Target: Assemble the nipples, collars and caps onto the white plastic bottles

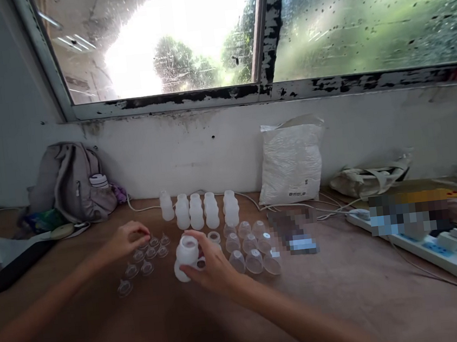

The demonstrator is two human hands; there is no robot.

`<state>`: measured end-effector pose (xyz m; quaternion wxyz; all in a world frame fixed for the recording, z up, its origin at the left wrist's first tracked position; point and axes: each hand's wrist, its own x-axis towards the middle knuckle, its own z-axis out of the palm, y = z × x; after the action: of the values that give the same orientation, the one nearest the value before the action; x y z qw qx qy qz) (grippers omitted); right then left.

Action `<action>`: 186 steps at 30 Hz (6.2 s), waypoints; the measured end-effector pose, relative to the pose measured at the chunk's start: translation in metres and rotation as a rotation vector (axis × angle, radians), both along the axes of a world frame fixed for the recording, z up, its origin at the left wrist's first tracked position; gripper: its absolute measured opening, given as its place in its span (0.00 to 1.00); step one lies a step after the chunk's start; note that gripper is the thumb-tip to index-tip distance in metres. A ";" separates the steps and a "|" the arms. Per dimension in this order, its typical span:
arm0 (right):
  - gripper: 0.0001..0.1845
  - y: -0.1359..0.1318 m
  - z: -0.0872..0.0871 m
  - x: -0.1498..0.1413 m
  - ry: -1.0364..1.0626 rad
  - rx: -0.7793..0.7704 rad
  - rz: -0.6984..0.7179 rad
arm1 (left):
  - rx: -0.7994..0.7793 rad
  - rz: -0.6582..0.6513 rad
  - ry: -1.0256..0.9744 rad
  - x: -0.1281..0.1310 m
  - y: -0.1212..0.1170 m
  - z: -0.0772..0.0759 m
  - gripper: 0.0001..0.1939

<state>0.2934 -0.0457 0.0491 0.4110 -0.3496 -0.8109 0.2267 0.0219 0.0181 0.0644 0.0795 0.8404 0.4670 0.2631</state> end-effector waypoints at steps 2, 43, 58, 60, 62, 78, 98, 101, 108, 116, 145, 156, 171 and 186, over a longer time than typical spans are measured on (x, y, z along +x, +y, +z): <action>0.31 0.010 0.001 -0.016 0.005 0.043 -0.031 | -0.023 -0.083 0.223 0.002 -0.024 0.004 0.14; 0.02 -0.041 -0.031 0.024 -0.053 0.056 -0.077 | -0.599 -0.328 -0.439 0.086 -0.100 -0.044 0.10; 0.07 -0.042 -0.054 0.034 -0.121 0.125 -0.155 | -0.619 -0.251 -0.802 0.123 -0.079 -0.076 0.19; 0.13 -0.042 -0.058 0.033 -0.100 0.091 -0.174 | -0.629 -0.266 -0.806 0.122 -0.079 -0.077 0.20; 0.19 -0.042 -0.061 0.033 -0.084 0.065 -0.189 | -0.639 -0.275 -0.816 0.122 -0.078 -0.078 0.21; 0.22 -0.039 -0.048 0.031 0.114 -0.266 -0.007 | -0.795 -0.425 -0.944 0.122 -0.086 -0.068 0.23; 0.18 -0.040 -0.057 0.020 0.417 -0.650 0.083 | -0.704 -0.298 -0.775 0.124 -0.089 -0.068 0.15; 0.17 -0.039 -0.057 0.020 0.432 -0.633 0.055 | -0.698 -0.312 -0.754 0.123 -0.091 -0.066 0.15; 0.09 -0.039 -0.060 0.016 0.363 -0.541 -0.039 | -0.666 -0.270 -0.706 0.123 -0.089 -0.069 0.13; 0.05 -0.038 -0.060 0.008 0.315 -0.449 -0.135 | -0.588 -0.237 -0.636 0.123 -0.093 -0.063 0.10; 0.03 -0.048 -0.049 0.006 0.098 -0.203 -0.220 | -0.494 -0.252 -0.505 0.122 -0.100 -0.060 0.11; 0.04 -0.048 -0.045 0.007 0.141 -0.217 -0.297 | -0.646 -0.301 -0.683 0.123 -0.092 -0.066 0.18; 0.01 -0.050 -0.051 0.004 0.043 -0.115 -0.286 | -0.649 -0.284 -0.676 0.122 -0.093 -0.067 0.09; 0.05 -0.052 -0.060 0.004 -0.098 -0.094 -0.257 | -0.573 -0.292 -0.571 0.122 -0.098 -0.062 0.08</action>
<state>0.2979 -0.0978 -0.0112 0.3796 -0.4800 -0.7671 0.1924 0.1437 -0.0799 0.0019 0.4722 0.7353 0.3564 0.3306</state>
